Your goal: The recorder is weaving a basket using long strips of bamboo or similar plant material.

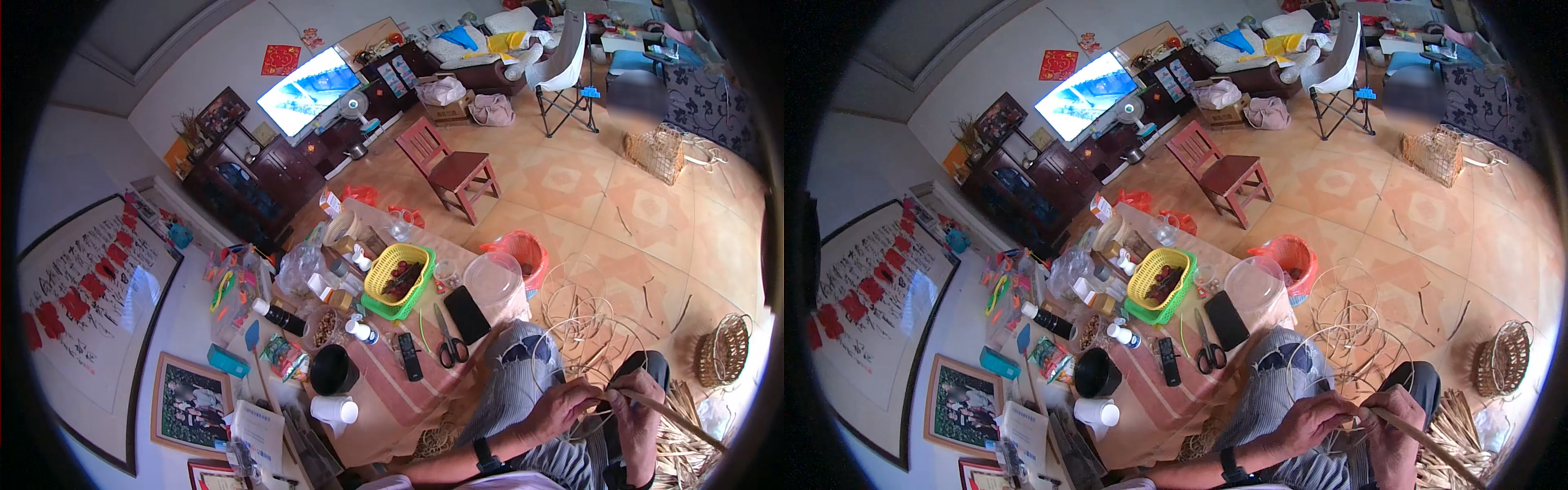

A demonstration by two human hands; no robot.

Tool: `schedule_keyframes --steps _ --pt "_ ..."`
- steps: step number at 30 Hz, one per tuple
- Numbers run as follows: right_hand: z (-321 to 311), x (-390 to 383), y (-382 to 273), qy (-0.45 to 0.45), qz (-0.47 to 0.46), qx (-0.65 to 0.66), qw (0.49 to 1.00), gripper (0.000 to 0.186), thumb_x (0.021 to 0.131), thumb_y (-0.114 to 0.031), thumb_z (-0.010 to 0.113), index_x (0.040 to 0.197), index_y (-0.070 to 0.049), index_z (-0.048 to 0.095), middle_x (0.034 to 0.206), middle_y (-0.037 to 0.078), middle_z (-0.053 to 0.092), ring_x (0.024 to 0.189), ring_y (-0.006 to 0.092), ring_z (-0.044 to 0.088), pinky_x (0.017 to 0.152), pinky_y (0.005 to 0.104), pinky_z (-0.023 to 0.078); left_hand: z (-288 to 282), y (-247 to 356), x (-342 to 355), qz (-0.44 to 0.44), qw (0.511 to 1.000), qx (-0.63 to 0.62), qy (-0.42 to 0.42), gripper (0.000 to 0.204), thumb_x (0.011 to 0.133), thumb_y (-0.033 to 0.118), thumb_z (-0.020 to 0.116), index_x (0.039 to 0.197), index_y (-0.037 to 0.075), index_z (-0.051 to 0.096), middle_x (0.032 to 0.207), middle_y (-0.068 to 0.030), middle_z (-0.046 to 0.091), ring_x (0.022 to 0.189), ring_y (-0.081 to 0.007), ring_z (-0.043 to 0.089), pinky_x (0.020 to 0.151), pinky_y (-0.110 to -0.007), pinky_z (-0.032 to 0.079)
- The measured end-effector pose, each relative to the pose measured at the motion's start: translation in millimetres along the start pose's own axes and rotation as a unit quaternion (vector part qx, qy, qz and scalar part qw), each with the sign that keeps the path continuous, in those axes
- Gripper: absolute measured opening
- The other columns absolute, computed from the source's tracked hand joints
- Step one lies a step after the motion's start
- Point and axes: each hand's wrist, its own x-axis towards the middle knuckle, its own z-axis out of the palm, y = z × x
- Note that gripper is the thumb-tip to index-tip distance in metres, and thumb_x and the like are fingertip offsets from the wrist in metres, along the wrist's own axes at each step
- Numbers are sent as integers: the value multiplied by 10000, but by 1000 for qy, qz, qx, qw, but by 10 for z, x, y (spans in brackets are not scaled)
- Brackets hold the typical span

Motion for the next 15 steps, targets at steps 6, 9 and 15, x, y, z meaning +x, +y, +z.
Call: schedule_keyframes --steps 6,9,15 --pt "59 74 152 -15 20 71 997 217 942 -162 784 955 -6 633 845 16 598 738 76 556 622 222 426 -3 -11 -21 -30 998 30 -36 216 932 49 732 1143 50 686 1006 -104 723 937 -317 735 793 -376 593" --pt "58 113 262 4 156 189 970 277 907 -187 824 850 24 653 770 32 597 714 107 546 617 276 440 8 -2 -24 -44 996 55 -57 209 941 62 727 1140 44 667 990 -110 718 929 -316 737 781 -384 588" --pt "73 314 661 -120 193 94 969 134 910 -79 752 895 43 700 723 28 649 658 80 561 581 266 437 5 37 -20 -124 991 -37 -12 222 957 99 729 1153 37 644 965 -116 686 933 -316 727 811 -394 583"
